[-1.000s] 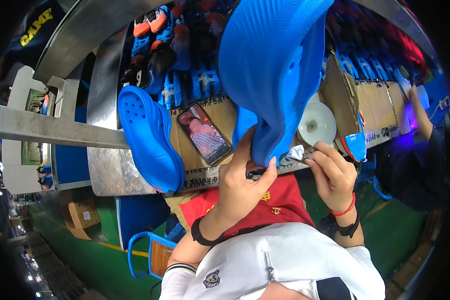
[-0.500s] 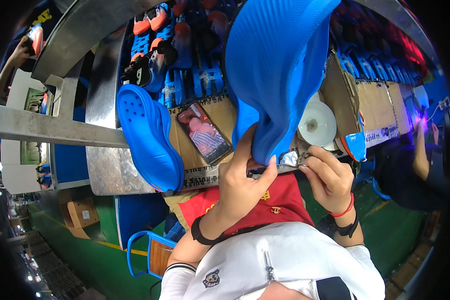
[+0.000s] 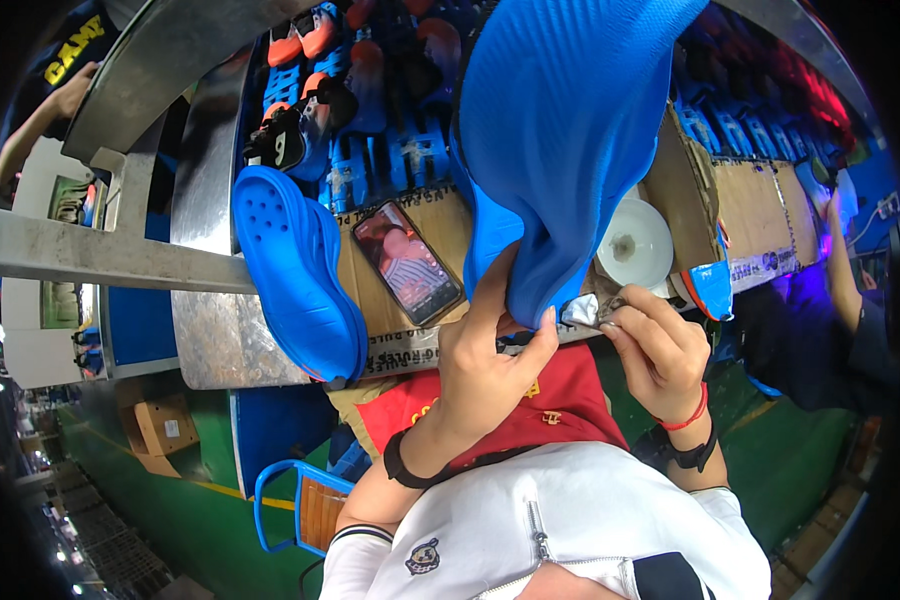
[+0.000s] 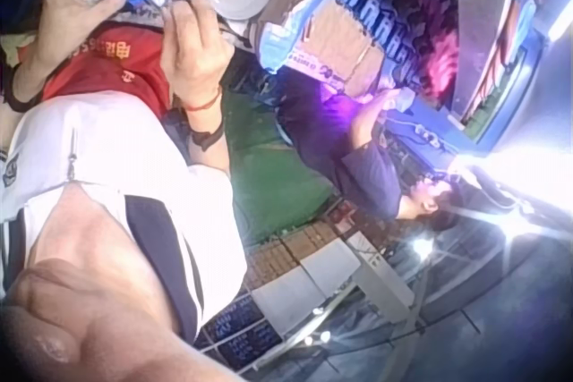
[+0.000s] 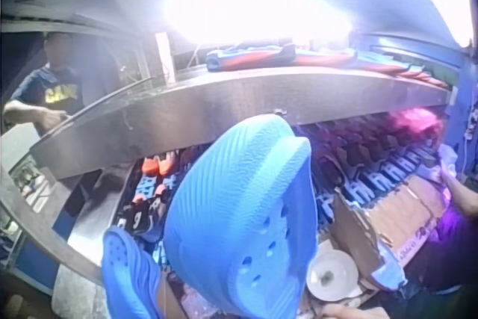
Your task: Applying adhesive to the bottom of blue shoe insoles using a small tool.
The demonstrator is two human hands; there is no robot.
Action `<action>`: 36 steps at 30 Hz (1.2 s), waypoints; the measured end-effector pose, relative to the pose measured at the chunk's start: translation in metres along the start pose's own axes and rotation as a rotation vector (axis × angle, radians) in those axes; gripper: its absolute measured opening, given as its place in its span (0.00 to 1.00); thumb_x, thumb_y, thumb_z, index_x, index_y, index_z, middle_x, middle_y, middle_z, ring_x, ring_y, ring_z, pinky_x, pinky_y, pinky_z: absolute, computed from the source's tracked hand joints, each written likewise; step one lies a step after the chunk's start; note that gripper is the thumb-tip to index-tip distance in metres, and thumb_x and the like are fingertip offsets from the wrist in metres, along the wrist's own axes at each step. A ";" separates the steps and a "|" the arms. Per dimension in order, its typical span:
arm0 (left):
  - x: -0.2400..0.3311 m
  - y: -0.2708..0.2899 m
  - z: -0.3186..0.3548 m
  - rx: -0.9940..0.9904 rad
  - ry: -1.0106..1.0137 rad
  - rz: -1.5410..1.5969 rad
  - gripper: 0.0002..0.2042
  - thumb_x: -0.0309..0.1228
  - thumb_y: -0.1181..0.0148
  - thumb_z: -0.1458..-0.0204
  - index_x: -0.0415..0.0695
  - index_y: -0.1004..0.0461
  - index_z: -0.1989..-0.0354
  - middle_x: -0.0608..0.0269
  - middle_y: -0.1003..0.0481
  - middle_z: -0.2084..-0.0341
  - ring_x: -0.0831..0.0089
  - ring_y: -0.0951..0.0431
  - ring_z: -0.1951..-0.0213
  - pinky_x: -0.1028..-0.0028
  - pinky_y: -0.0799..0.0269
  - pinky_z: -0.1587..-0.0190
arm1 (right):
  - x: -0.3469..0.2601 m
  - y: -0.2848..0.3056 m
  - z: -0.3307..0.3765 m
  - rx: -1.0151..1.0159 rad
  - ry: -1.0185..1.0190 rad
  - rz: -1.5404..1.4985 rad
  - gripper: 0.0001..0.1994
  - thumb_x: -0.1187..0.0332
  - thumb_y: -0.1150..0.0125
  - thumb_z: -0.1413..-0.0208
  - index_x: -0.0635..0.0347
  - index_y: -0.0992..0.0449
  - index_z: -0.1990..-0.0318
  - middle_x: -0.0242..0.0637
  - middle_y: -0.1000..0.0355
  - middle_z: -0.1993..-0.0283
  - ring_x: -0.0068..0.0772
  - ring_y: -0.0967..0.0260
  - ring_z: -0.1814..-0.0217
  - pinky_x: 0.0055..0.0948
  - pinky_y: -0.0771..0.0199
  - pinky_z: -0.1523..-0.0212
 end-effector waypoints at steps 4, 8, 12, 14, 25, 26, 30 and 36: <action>-0.002 0.000 0.001 0.005 0.008 0.008 0.30 0.20 0.35 0.53 0.31 0.38 0.40 0.48 0.21 0.68 0.63 0.16 0.68 0.71 0.19 0.64 | -0.003 0.001 0.000 -0.022 0.011 -0.014 0.09 0.79 0.30 0.59 0.65 0.22 0.68 0.48 0.24 0.62 0.39 0.25 0.75 0.26 0.26 0.77; 0.000 0.000 0.001 0.006 -0.002 0.003 0.30 0.20 0.36 0.53 0.32 0.38 0.40 0.48 0.20 0.68 0.63 0.16 0.68 0.71 0.19 0.64 | -0.003 0.003 -0.001 0.014 0.032 0.005 0.10 0.79 0.30 0.60 0.65 0.22 0.67 0.48 0.24 0.62 0.38 0.25 0.75 0.27 0.26 0.77; 0.001 0.000 0.000 -0.001 0.000 0.002 0.30 0.20 0.35 0.53 0.32 0.37 0.40 0.48 0.20 0.68 0.63 0.16 0.68 0.71 0.19 0.64 | -0.006 0.001 0.000 -0.021 0.127 0.082 0.11 0.78 0.30 0.61 0.64 0.22 0.67 0.48 0.24 0.62 0.36 0.26 0.76 0.25 0.28 0.79; 0.001 0.000 0.000 -0.001 0.001 -0.004 0.29 0.19 0.36 0.53 0.32 0.37 0.40 0.48 0.20 0.68 0.64 0.16 0.67 0.71 0.19 0.64 | -0.007 0.001 0.001 -0.033 0.147 0.115 0.11 0.77 0.30 0.62 0.64 0.22 0.67 0.48 0.24 0.62 0.35 0.26 0.76 0.25 0.29 0.79; -0.003 -0.002 0.003 -0.074 0.070 0.012 0.34 0.19 0.35 0.52 0.30 0.44 0.36 0.52 0.22 0.60 0.68 0.19 0.60 0.71 0.20 0.58 | 0.002 0.006 0.007 0.000 0.183 0.173 0.12 0.78 0.31 0.62 0.63 0.23 0.66 0.47 0.24 0.61 0.32 0.28 0.78 0.24 0.32 0.81; -0.002 -0.002 0.003 -0.080 0.072 0.012 0.34 0.19 0.35 0.52 0.30 0.44 0.37 0.51 0.22 0.60 0.68 0.19 0.60 0.71 0.20 0.58 | 0.003 0.006 0.008 0.001 0.185 0.172 0.12 0.78 0.31 0.62 0.63 0.23 0.66 0.47 0.24 0.61 0.32 0.28 0.78 0.24 0.32 0.81; -0.001 -0.003 0.004 -0.099 0.073 0.017 0.34 0.19 0.35 0.52 0.29 0.44 0.37 0.51 0.23 0.59 0.68 0.19 0.60 0.71 0.20 0.58 | 0.004 0.009 0.010 0.017 0.163 0.171 0.11 0.77 0.30 0.62 0.64 0.23 0.67 0.48 0.24 0.61 0.33 0.28 0.78 0.24 0.31 0.81; -0.001 -0.002 0.006 -0.021 0.037 0.019 0.30 0.19 0.36 0.52 0.34 0.38 0.39 0.48 0.20 0.67 0.64 0.16 0.66 0.71 0.20 0.63 | 0.003 0.010 0.009 0.032 0.157 0.143 0.12 0.77 0.29 0.62 0.65 0.23 0.68 0.48 0.25 0.63 0.34 0.29 0.78 0.25 0.31 0.80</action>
Point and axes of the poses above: each hand's wrist, its own z-axis away from the middle knuckle, its own y-axis out of the back of the hand, x = y × z, the point moved 7 cm from there along -z, towards the middle knuckle
